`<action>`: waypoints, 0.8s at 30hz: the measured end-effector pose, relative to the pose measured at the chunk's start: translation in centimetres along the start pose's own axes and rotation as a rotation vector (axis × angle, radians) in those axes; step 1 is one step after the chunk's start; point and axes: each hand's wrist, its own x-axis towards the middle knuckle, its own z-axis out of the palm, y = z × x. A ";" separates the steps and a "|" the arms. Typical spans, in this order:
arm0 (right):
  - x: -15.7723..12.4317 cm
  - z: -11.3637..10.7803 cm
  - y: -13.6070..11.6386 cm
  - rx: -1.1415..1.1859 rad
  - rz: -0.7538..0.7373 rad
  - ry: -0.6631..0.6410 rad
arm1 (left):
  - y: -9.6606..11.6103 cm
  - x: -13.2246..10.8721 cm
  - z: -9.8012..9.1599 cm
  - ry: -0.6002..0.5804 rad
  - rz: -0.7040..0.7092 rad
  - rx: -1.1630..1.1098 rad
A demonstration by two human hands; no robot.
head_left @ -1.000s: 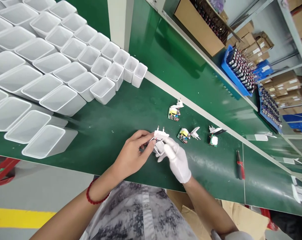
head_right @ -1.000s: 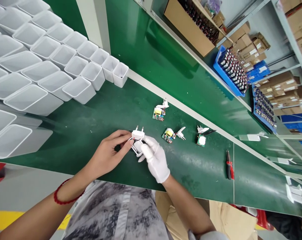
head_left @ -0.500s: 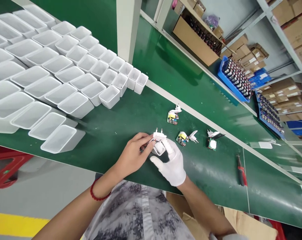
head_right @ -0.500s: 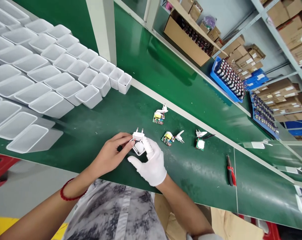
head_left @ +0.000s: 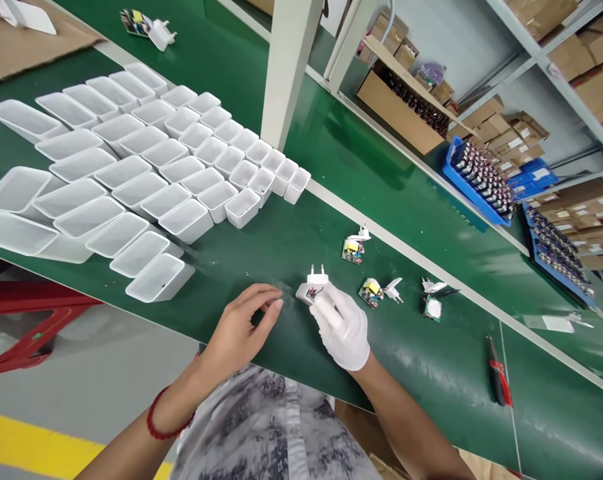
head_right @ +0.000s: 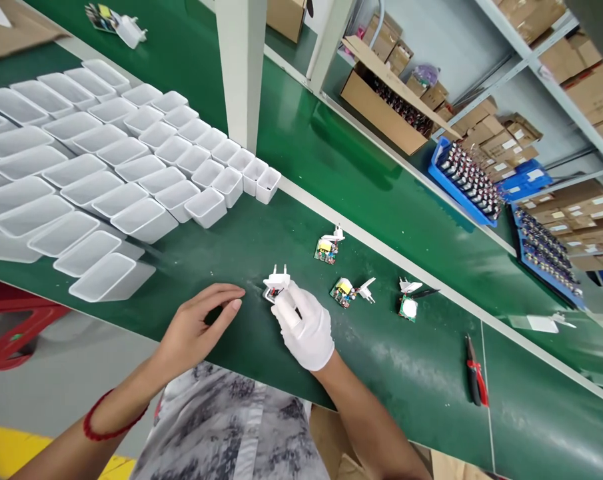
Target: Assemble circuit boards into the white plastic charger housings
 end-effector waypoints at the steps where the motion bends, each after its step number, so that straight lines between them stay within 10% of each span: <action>1: 0.1 0.0 0.0 -0.013 -0.020 -0.017 | -0.1 0.0 0.1 -0.008 0.016 0.010; 10: 1.3 -0.9 -0.4 0.004 -0.070 0.100 | -0.6 0.1 0.1 -0.009 0.071 0.060; 18: 2.2 -1.4 -0.5 0.241 0.220 -0.054 | -0.6 0.1 0.3 0.009 0.100 0.100; 24: 6.2 -5.3 4.6 1.011 0.706 0.399 | -0.5 0.1 0.3 0.034 0.137 0.121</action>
